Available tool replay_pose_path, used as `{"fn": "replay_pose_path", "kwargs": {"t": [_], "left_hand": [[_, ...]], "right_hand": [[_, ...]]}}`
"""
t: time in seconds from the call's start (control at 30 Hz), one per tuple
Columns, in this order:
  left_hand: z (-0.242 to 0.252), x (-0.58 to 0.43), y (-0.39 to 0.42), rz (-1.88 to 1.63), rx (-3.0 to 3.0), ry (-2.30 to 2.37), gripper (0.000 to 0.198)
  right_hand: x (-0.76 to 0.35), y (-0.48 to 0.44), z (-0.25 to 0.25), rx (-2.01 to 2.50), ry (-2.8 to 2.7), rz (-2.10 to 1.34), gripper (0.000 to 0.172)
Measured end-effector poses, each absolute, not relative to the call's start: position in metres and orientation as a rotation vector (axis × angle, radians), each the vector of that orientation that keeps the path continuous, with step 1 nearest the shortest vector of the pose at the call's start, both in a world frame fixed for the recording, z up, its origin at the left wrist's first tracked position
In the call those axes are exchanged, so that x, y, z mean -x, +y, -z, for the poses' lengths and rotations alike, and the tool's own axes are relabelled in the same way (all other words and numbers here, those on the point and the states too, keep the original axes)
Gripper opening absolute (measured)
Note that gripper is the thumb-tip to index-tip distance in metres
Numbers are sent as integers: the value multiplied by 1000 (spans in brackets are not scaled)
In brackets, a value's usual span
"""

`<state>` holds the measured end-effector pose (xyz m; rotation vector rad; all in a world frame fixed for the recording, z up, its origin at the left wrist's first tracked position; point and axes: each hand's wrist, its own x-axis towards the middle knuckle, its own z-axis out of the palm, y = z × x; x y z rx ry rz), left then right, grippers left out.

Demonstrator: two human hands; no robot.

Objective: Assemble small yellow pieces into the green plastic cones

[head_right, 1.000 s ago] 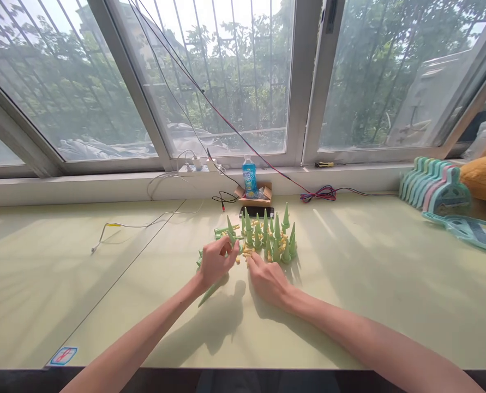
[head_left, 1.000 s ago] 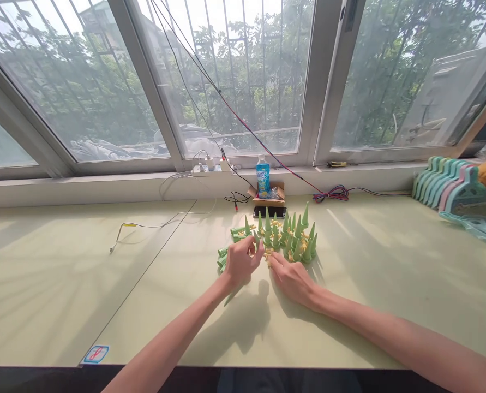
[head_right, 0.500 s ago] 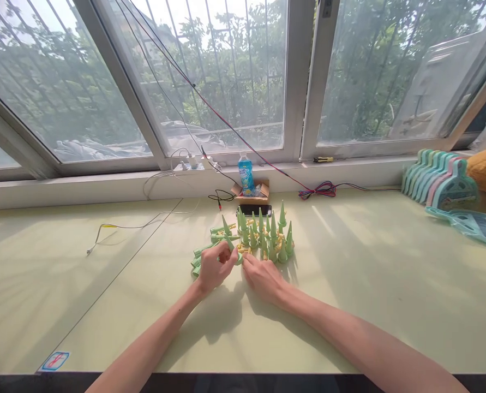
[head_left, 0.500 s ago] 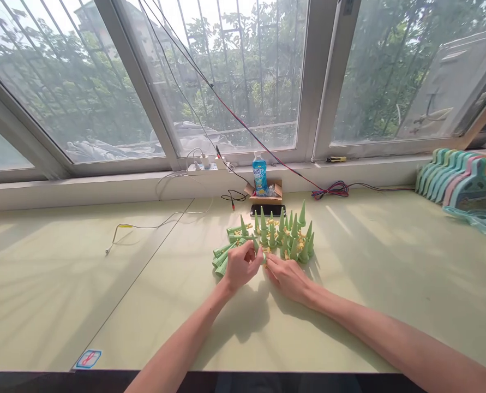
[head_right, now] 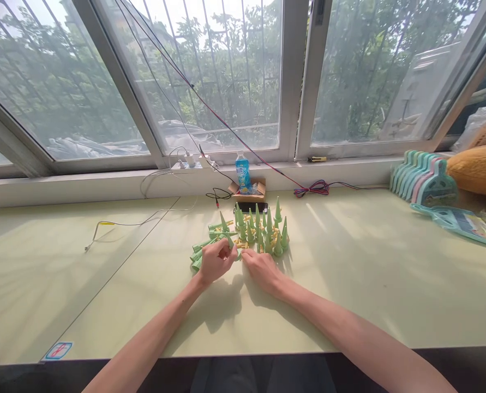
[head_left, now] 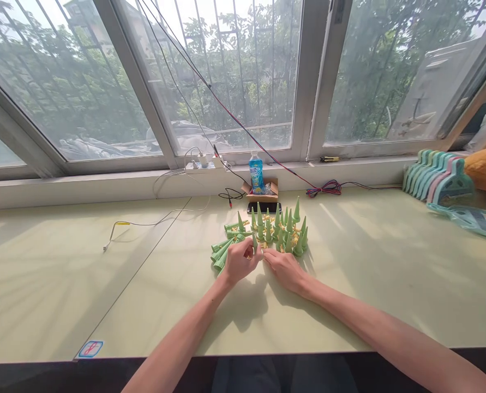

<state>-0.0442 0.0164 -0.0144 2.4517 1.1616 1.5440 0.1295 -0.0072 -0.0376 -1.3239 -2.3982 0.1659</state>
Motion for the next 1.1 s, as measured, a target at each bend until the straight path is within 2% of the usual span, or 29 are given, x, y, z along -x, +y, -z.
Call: {"fn": "replay_pose_path", "kwargs": {"t": [0.27, 0.53, 0.73, 0.93, 1.1], "left_hand": [[16, 39, 12, -1502, -2509, 1129, 31], [10, 38, 8, -1484, -2511, 1093, 31], [-5, 64, -5, -1335, -2224, 1280, 36], [8, 87, -24, -1080, -2073, 1327, 38], [16, 81, -25, -1003, -2093, 1339, 36]], "right_hand": [[-131, -4, 43, 1334, -2328, -185, 26], [-132, -2, 45, 1318, -2299, -196, 22], [-133, -1, 46, 1296, -2312, -154, 18], [-133, 1, 50, 1256, -2271, -159, 19], [-133, 0, 50, 1216, -2239, -155, 18]]}}
